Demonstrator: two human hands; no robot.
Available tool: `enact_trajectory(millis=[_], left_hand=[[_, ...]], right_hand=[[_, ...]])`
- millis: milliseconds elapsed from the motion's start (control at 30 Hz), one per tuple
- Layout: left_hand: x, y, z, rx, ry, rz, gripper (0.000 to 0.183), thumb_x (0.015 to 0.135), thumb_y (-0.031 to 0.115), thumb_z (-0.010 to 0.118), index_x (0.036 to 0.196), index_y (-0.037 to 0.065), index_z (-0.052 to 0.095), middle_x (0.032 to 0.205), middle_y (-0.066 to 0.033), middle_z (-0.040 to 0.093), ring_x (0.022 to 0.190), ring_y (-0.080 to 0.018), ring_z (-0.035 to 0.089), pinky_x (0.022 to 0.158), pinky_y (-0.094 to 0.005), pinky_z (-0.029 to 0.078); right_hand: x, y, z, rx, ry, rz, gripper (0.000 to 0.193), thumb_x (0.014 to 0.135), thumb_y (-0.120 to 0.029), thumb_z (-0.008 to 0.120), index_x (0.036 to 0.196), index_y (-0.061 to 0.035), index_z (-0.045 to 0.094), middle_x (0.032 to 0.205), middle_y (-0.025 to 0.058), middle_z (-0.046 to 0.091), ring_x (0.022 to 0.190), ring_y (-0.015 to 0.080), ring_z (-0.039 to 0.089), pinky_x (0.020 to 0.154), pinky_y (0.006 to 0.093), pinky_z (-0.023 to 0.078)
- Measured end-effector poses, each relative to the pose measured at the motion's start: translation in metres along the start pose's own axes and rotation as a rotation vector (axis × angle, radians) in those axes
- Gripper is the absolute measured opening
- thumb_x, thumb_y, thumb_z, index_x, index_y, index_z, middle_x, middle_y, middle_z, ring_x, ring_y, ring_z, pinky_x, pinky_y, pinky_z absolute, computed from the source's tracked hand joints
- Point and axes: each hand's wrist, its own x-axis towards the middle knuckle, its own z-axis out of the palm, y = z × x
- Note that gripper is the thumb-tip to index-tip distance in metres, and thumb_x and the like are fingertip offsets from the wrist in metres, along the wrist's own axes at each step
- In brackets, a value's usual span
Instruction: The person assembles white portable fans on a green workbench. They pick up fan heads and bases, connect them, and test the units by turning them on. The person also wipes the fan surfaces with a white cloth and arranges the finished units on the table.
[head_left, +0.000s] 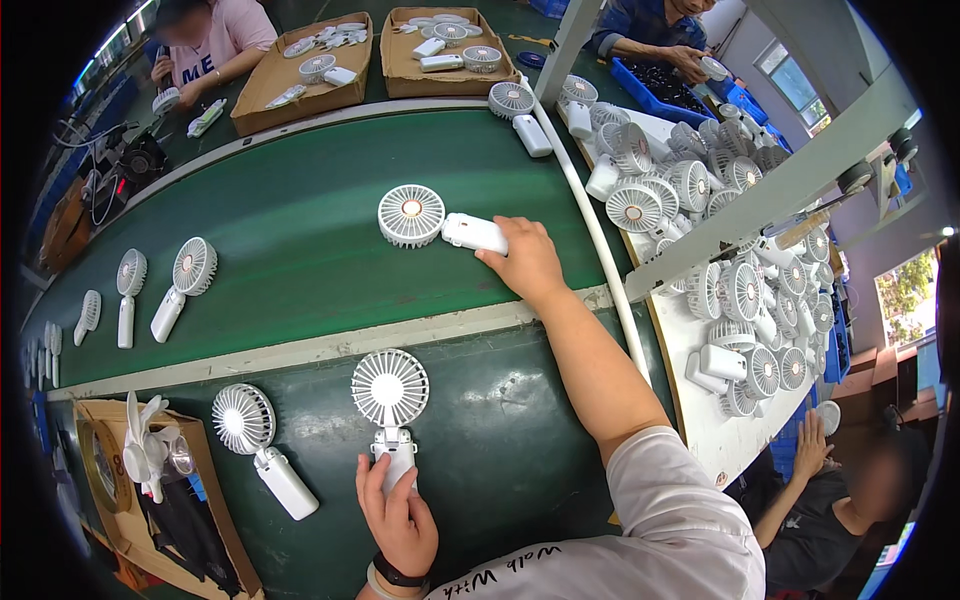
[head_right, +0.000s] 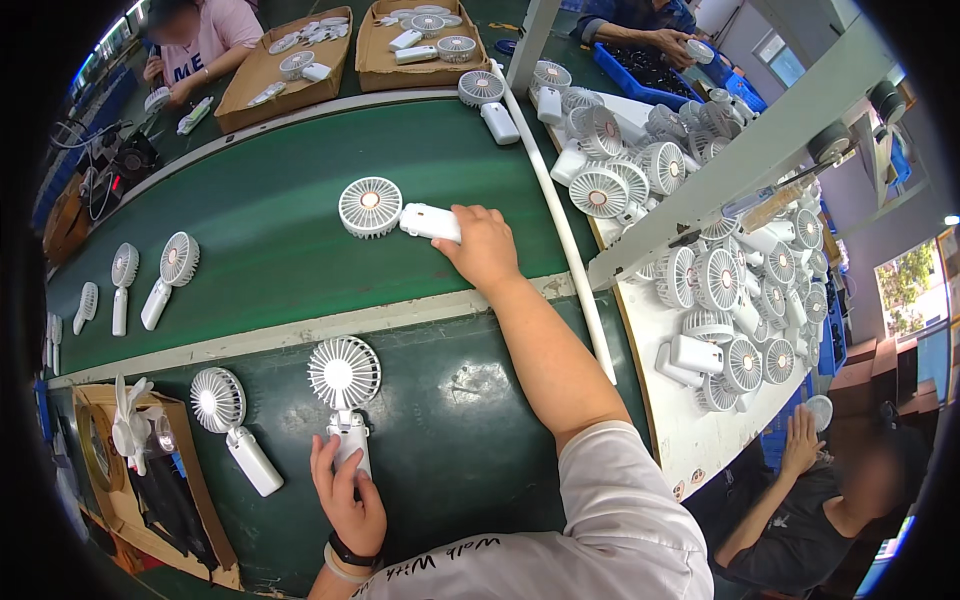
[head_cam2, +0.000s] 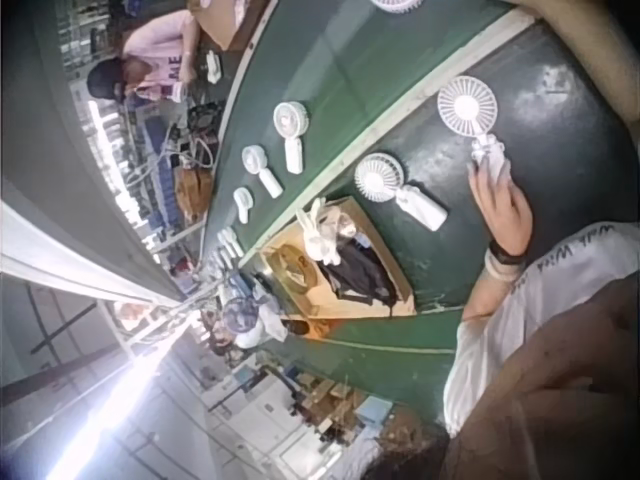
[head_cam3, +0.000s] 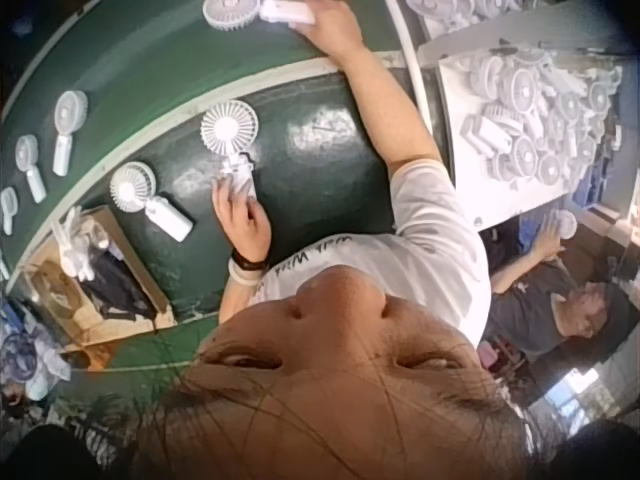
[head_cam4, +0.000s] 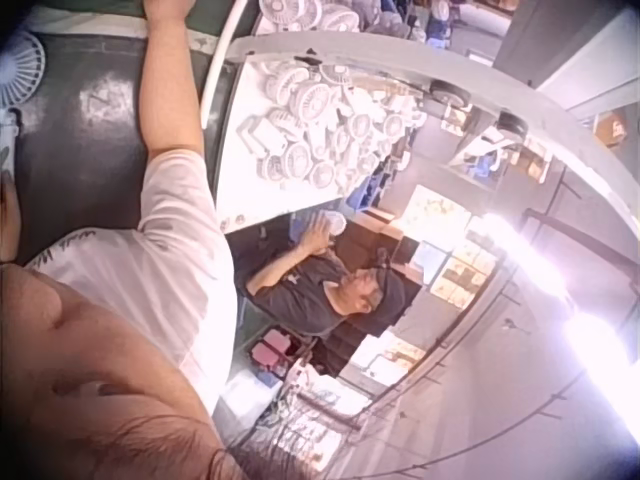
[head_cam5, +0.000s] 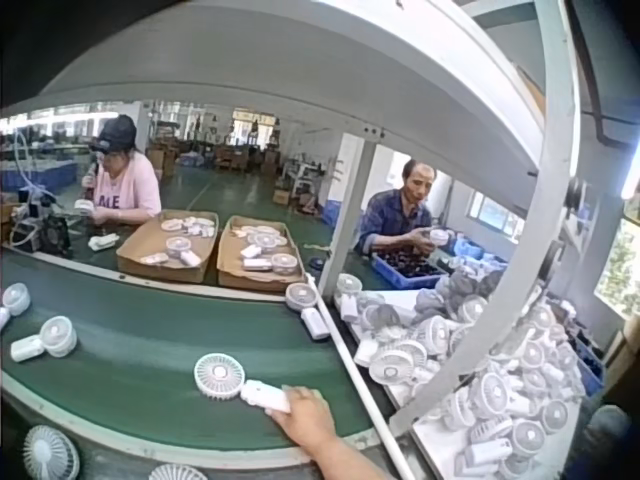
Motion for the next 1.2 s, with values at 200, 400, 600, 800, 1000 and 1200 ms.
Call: enact_trajectory(millis=[200,400,600,800,1000,1200], left_hand=[[-0.001,0.0,-0.001,-0.006,-0.006,0.01,0.032,0.072,-0.009,0.054,0.101,0.003,0.061,0.12,-0.0168,0.05,0.123,-0.0446,0.038,0.102,-0.0555,0.027],[0.001,0.004,-0.001,-0.007,-0.014,0.012,0.03,0.073,-0.008,0.055,0.098,0.005,0.062,0.117,-0.0138,0.053,0.122,-0.0417,0.041,0.103,-0.0572,0.024],[0.0,0.002,-0.001,-0.019,-0.019,0.036,0.028,0.073,-0.008,0.055,0.095,0.006,0.062,0.108,-0.0105,0.059,0.118,-0.0357,0.048,0.104,-0.0567,0.022],[0.002,0.003,-0.002,-0.002,-0.089,0.041,0.029,0.072,-0.006,0.055,0.095,0.008,0.063,0.107,-0.0064,0.061,0.118,-0.0322,0.049,0.104,-0.0588,0.019],[0.008,0.008,-0.003,0.219,-0.303,0.186,0.032,0.072,0.0,0.056,0.101,0.01,0.065,0.111,-0.0009,0.061,0.122,-0.0279,0.045,0.1,-0.0635,0.02],[0.006,0.006,-0.004,0.116,-0.272,0.124,0.03,0.074,0.0,0.057,0.103,0.006,0.064,0.116,-0.0079,0.059,0.123,-0.0327,0.044,0.099,-0.0558,0.032]], right_hand=[[0.002,-0.001,0.0,-0.032,0.05,0.126,0.052,0.068,-0.03,0.076,0.11,-0.0035,0.06,0.106,0.0124,0.061,0.1,0.0313,0.054,0.087,0.0402,0.044],[0.002,0.002,0.002,-0.033,0.071,0.19,0.05,0.068,-0.029,0.076,0.108,-0.0042,0.06,0.105,0.0124,0.06,0.099,0.0311,0.053,0.086,0.0416,0.043],[0.002,0.003,0.003,0.022,0.066,0.149,0.051,0.068,-0.027,0.076,0.11,-0.0028,0.059,0.108,0.014,0.058,0.101,0.0321,0.052,0.088,0.0413,0.042],[0.0,-0.001,0.003,0.12,0.013,0.007,0.052,0.069,-0.024,0.075,0.113,-0.0023,0.057,0.109,0.0131,0.058,0.104,0.0316,0.051,0.091,0.0399,0.042],[0.0,0.002,0.004,0.049,-0.001,-0.026,0.051,0.071,-0.027,0.074,0.114,-0.0049,0.058,0.109,0.0111,0.058,0.103,0.0294,0.051,0.09,0.0397,0.042],[0.006,0.003,0.01,-0.056,0.046,0.111,0.052,0.074,-0.031,0.071,0.116,-0.0061,0.057,0.112,0.0104,0.057,0.104,0.0287,0.051,0.091,0.0402,0.04]])
